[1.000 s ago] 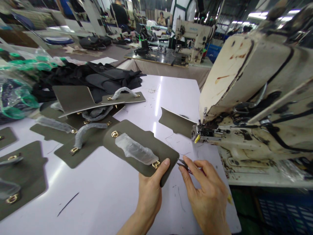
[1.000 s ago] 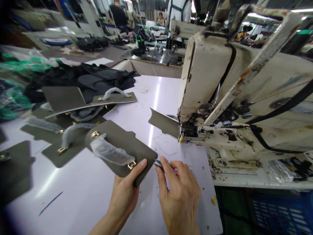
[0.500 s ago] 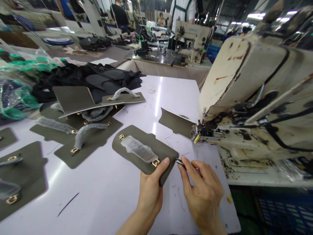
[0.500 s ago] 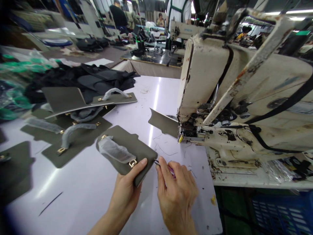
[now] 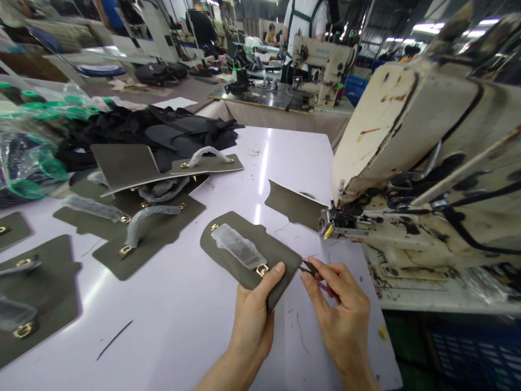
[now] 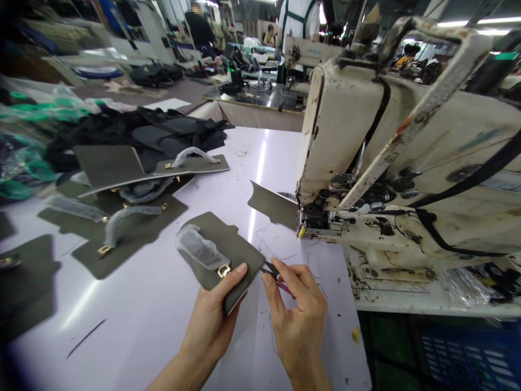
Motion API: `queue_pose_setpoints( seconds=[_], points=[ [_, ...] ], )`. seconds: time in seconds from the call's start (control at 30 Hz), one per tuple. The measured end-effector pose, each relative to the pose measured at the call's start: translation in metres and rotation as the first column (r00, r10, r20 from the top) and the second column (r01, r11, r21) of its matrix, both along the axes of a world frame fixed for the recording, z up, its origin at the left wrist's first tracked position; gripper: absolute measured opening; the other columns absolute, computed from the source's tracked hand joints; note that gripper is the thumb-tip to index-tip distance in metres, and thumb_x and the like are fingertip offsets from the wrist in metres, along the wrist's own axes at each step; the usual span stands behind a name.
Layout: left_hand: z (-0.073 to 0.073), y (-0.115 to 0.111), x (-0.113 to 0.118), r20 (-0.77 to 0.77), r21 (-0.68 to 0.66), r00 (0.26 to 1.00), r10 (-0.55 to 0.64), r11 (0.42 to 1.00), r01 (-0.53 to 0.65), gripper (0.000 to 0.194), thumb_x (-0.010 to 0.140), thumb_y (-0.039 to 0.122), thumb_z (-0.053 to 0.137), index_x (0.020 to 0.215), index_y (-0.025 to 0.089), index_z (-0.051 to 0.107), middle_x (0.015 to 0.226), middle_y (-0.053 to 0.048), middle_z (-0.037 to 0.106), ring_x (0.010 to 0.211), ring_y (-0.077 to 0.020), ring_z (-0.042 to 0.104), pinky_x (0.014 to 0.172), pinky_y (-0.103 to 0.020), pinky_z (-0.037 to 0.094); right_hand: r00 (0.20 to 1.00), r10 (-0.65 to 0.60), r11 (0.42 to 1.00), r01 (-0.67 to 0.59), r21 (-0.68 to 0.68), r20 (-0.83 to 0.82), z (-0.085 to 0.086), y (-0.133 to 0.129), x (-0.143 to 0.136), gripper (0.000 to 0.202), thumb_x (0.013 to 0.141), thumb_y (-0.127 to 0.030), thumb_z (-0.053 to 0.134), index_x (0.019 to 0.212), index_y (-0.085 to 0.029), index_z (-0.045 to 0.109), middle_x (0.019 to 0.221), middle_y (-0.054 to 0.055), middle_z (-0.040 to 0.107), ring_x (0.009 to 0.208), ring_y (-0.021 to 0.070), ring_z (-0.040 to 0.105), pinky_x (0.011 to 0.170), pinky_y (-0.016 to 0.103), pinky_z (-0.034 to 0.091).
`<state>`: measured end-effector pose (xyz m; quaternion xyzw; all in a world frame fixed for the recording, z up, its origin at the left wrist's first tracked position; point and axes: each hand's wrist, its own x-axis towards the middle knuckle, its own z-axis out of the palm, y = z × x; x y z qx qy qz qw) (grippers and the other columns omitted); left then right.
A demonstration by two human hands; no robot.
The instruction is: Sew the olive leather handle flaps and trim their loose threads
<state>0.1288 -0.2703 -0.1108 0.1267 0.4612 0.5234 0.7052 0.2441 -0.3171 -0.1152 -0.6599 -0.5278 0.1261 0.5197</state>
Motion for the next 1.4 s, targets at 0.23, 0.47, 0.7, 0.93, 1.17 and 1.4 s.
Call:
queue_pose_setpoints(
  seconds=[0.23,0.47,0.7,0.93,1.17,1.4],
  points=[
    [-0.001,0.000,0.000,-0.034,0.087,0.999,0.035,0.996,-0.032,0.058,0.071,0.019,0.083,0.126,0.019,0.064,0.107,-0.006,0.074,0.096,-0.0190,0.070,0.085,-0.026,0.057,0.971,-0.050,0.998,0.040,0.046,0.233,0.005,-0.005,0.001,0.027,0.089,-0.019,0.070,0.115,-0.020,0.073,0.087,0.005,0.066,0.078,0.0158,0.063,0.069,0.028,0.054],
    [-0.002,-0.001,0.001,-0.058,0.113,0.998,0.040,0.993,-0.033,0.061,0.073,0.019,0.082,0.130,0.022,0.061,0.109,-0.004,0.074,0.096,-0.0177,0.069,0.086,-0.025,0.056,0.946,-0.066,0.998,0.055,0.041,0.316,0.005,-0.007,0.001,0.027,0.089,-0.021,0.070,0.116,-0.021,0.073,0.088,0.005,0.067,0.079,0.0171,0.063,0.072,0.031,0.051],
    [-0.006,0.000,0.001,-0.075,0.140,0.996,0.038,0.990,-0.027,0.063,0.075,0.018,0.081,0.134,0.020,0.058,0.113,-0.006,0.072,0.100,-0.0181,0.067,0.091,-0.028,0.055,0.911,-0.083,0.996,0.073,0.040,0.404,0.008,-0.008,0.001,0.026,0.089,-0.022,0.071,0.114,-0.021,0.074,0.089,0.005,0.068,0.077,0.0170,0.062,0.072,0.030,0.049],
    [-0.009,-0.003,-0.001,-0.076,0.119,0.997,0.025,0.993,-0.016,0.062,0.075,0.018,0.081,0.133,0.021,0.059,0.112,-0.004,0.072,0.101,-0.0178,0.067,0.092,-0.028,0.054,0.848,-0.103,0.994,0.102,0.032,0.521,0.009,-0.007,0.000,0.025,0.088,-0.023,0.071,0.113,-0.022,0.075,0.086,0.005,0.069,0.073,0.0174,0.061,0.072,0.032,0.048],
    [-0.007,-0.002,-0.004,-0.012,-0.005,0.999,0.032,0.999,-0.032,0.047,0.067,0.018,0.086,0.111,0.016,0.070,0.096,-0.004,0.074,0.089,-0.0183,0.070,0.083,-0.028,0.056,0.943,-0.087,0.994,0.061,0.090,0.321,0.000,-0.002,-0.006,0.027,0.087,-0.017,0.071,0.114,-0.023,0.074,0.086,0.003,0.068,0.075,0.0153,0.061,0.071,0.028,0.050],
    [-0.003,-0.001,-0.005,0.025,-0.063,1.000,0.013,0.998,-0.011,0.042,0.068,0.019,0.086,0.107,0.017,0.071,0.092,-0.002,0.074,0.078,-0.0128,0.069,0.073,-0.022,0.056,0.920,0.076,0.984,-0.131,-0.121,-0.384,-0.013,0.005,-0.005,0.021,0.087,-0.028,0.071,0.107,-0.024,0.075,0.080,0.000,0.063,0.068,0.0117,0.056,0.059,0.022,0.049]
  ],
)
